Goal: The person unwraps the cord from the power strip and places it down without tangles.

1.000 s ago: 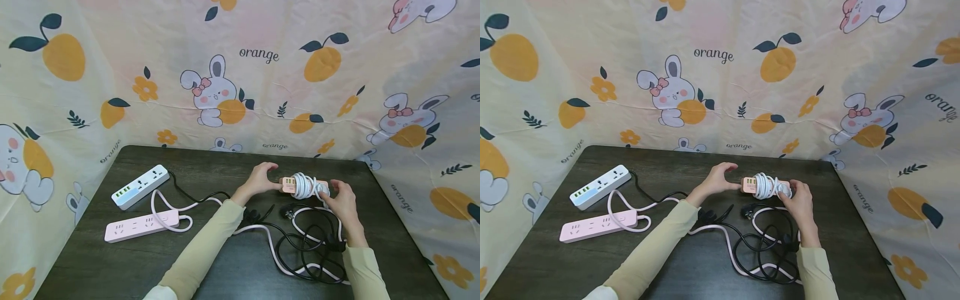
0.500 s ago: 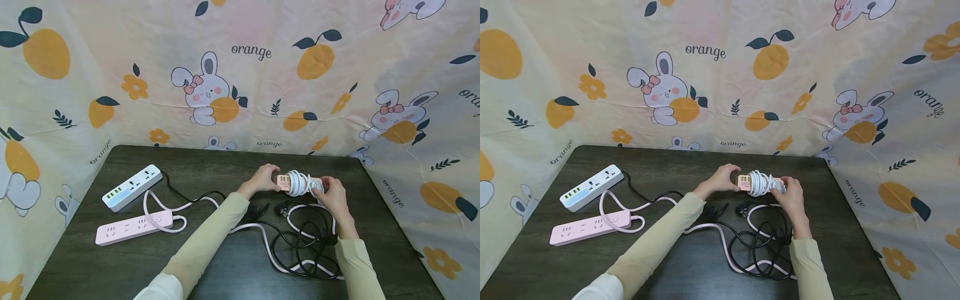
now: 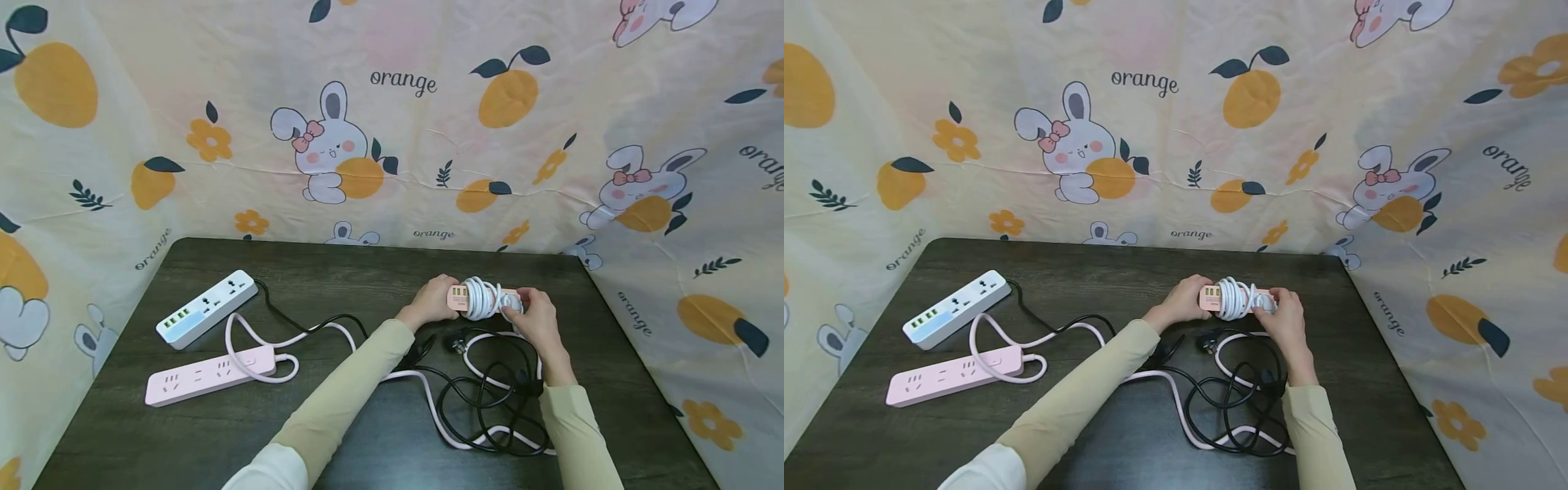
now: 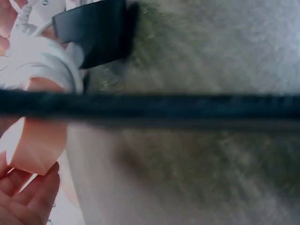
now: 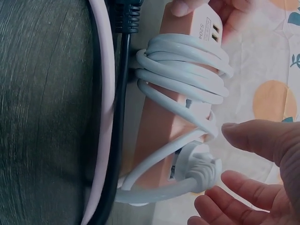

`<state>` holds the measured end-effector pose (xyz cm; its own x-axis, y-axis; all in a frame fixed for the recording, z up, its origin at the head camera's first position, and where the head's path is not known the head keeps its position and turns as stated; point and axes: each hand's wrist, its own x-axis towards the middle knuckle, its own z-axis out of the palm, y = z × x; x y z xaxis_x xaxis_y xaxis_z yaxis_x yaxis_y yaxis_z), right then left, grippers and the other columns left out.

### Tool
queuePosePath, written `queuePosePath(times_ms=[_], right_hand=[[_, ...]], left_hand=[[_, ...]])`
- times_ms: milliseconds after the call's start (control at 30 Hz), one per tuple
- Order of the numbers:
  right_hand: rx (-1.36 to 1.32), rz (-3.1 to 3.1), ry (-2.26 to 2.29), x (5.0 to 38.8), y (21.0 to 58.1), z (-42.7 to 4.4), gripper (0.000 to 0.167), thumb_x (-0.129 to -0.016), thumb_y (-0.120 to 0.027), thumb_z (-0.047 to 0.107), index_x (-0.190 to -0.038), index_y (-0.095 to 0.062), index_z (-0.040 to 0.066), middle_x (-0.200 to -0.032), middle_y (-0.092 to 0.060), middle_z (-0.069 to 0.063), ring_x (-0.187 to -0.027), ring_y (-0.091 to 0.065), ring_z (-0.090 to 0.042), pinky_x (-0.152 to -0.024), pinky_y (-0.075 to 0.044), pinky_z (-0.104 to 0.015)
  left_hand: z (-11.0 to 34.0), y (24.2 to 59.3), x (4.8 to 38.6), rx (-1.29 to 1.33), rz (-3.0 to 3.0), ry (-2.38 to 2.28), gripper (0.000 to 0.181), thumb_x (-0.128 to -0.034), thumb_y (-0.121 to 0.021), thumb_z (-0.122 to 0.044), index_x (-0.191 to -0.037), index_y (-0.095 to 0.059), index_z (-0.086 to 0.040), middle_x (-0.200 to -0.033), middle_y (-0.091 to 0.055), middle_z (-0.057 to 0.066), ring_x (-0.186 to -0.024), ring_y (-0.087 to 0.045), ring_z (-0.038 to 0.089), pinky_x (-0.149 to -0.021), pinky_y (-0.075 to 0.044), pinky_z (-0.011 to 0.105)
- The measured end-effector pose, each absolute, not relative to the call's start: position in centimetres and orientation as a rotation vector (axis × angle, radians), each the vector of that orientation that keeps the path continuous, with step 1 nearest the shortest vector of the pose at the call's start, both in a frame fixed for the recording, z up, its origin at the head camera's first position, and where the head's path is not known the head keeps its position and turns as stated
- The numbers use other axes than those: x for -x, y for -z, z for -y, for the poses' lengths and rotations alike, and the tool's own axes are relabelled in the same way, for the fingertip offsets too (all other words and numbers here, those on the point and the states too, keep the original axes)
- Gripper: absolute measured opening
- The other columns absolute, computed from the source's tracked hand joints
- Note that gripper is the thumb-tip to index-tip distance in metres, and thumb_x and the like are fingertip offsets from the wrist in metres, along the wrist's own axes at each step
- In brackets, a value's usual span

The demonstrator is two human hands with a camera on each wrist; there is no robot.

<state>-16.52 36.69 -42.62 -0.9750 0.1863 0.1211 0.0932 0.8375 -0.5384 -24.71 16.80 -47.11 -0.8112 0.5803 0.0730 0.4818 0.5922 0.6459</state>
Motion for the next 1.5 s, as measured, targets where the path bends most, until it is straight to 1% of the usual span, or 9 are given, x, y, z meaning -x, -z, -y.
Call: queuePosePath(times_ms=[133, 267, 467, 600, 800, 933, 1067, 1267, 1500], right_hand=[[0.198, 2.841, -0.825, 16.8, 42.9, -36.4, 0.046, -0.081, -0.068, 0.009, -0.116, -0.05, -0.016, -0.111, -0.05, -0.034, -0.104, -0.047, -0.045, -0.087, -0.038, -0.053], [0.201, 2.835, -0.836, 17.0, 43.0, -36.3, 0.046, -0.082, -0.068, 0.01, -0.115, -0.05, -0.015, -0.11, -0.051, -0.033, -0.103, -0.048, -0.044, -0.086, -0.039, -0.052], [0.213, 2.823, -0.88, 16.9, 42.6, -36.0, 0.045, -0.085, -0.066, 0.011, -0.118, -0.049, -0.013, -0.111, -0.05, -0.031, -0.103, -0.047, -0.042, -0.087, -0.04, -0.052], [0.176, 2.796, -0.889, 16.9, 42.3, -35.7, 0.042, -0.086, -0.066, 0.011, -0.117, -0.051, -0.013, -0.11, -0.051, -0.031, -0.103, -0.048, -0.042, -0.088, -0.04, -0.052], [0.112, 2.732, -0.892, 17.1, 41.5, -35.2, 0.039, -0.087, -0.064, 0.013, -0.115, -0.053, -0.012, -0.108, -0.053, -0.03, -0.101, -0.05, -0.041, -0.087, -0.042, -0.052], [0.052, 2.685, -0.89, 17.3, 40.5, -34.5, 0.038, -0.086, -0.066, 0.013, -0.113, -0.055, -0.012, -0.105, -0.054, -0.029, -0.098, -0.051, -0.04, -0.083, -0.043, -0.051], [-0.015, 2.624, -0.873, 17.6, 39.3, -33.5, 0.039, -0.085, -0.068, 0.016, -0.112, -0.057, -0.01, -0.103, -0.056, -0.027, -0.095, -0.052, -0.038, -0.079, -0.043, -0.049], [-0.119, 2.559, -0.89, 17.9, 37.3, -31.7, 0.038, -0.085, -0.069, 0.016, -0.111, -0.058, -0.008, -0.105, -0.057, -0.026, -0.096, -0.054, -0.038, -0.081, -0.045, -0.051], [-0.253, 2.506, -0.894, 18.4, 35.3, -28.9, 0.036, -0.083, -0.071, 0.014, -0.109, -0.059, -0.009, -0.101, -0.059, -0.026, -0.092, -0.057, -0.038, -0.077, -0.047, -0.051]], left_hand=[[-16.6, 47.3, 24.6, -0.891, -2.733, -1.004, 0.058, -0.0697, -0.08, -0.014, -0.122, -0.059, -0.006, -0.115, -0.059, 0.006, -0.102, -0.057, 0.019, -0.086, -0.046, 0.028], [-16.3, 47.3, 24.5, -0.913, -2.761, -1.013, 0.056, -0.0668, -0.081, -0.016, -0.119, -0.063, -0.006, -0.109, -0.063, 0.005, -0.096, -0.059, 0.017, -0.081, -0.048, 0.026], [-15.4, 47.4, 24.3, -0.853, -2.686, -1.193, 0.053, -0.0661, -0.083, -0.017, -0.114, -0.066, -0.003, -0.104, -0.067, 0.008, -0.09, -0.061, 0.016, -0.077, -0.048, 0.022], [-14.6, 47.1, 24.2, -0.832, -2.642, -1.275, 0.05, -0.0661, -0.083, -0.016, -0.111, -0.068, -0.002, -0.101, -0.069, 0.008, -0.086, -0.06, 0.016, -0.074, -0.046, 0.02], [-13.1, 45.8, 24.1, -0.836, -2.62, -1.394, 0.045, -0.0658, -0.082, -0.014, -0.107, -0.069, -0.001, -0.096, -0.069, 0.009, -0.08, -0.058, 0.016, -0.068, -0.045, 0.019], [-12.0, 44.9, 24.2, -0.808, -2.63, -1.488, 0.043, -0.0668, -0.081, -0.014, -0.106, -0.07, -0.002, -0.094, -0.069, 0.008, -0.078, -0.058, 0.015, -0.065, -0.044, 0.018], [-10.6, 43.6, 24.3, -0.791, -2.656, -1.574, 0.043, -0.0667, -0.082, -0.014, -0.106, -0.07, -0.002, -0.095, -0.069, 0.009, -0.08, -0.06, 0.018, -0.065, -0.046, 0.019], [-8.1, 41.5, 24.0, -0.785, -2.649, -1.682, 0.045, -0.0666, -0.082, -0.012, -0.108, -0.069, -0.001, -0.099, -0.069, 0.011, -0.083, -0.061, 0.02, -0.068, -0.049, 0.022], [-4.7, 39.7, 23.0, -0.827, -2.624, -1.792, 0.045, -0.067, -0.081, -0.008, -0.108, -0.068, 0.003, -0.097, -0.068, 0.015, -0.079, -0.064, 0.02, -0.066, -0.052, 0.024]])
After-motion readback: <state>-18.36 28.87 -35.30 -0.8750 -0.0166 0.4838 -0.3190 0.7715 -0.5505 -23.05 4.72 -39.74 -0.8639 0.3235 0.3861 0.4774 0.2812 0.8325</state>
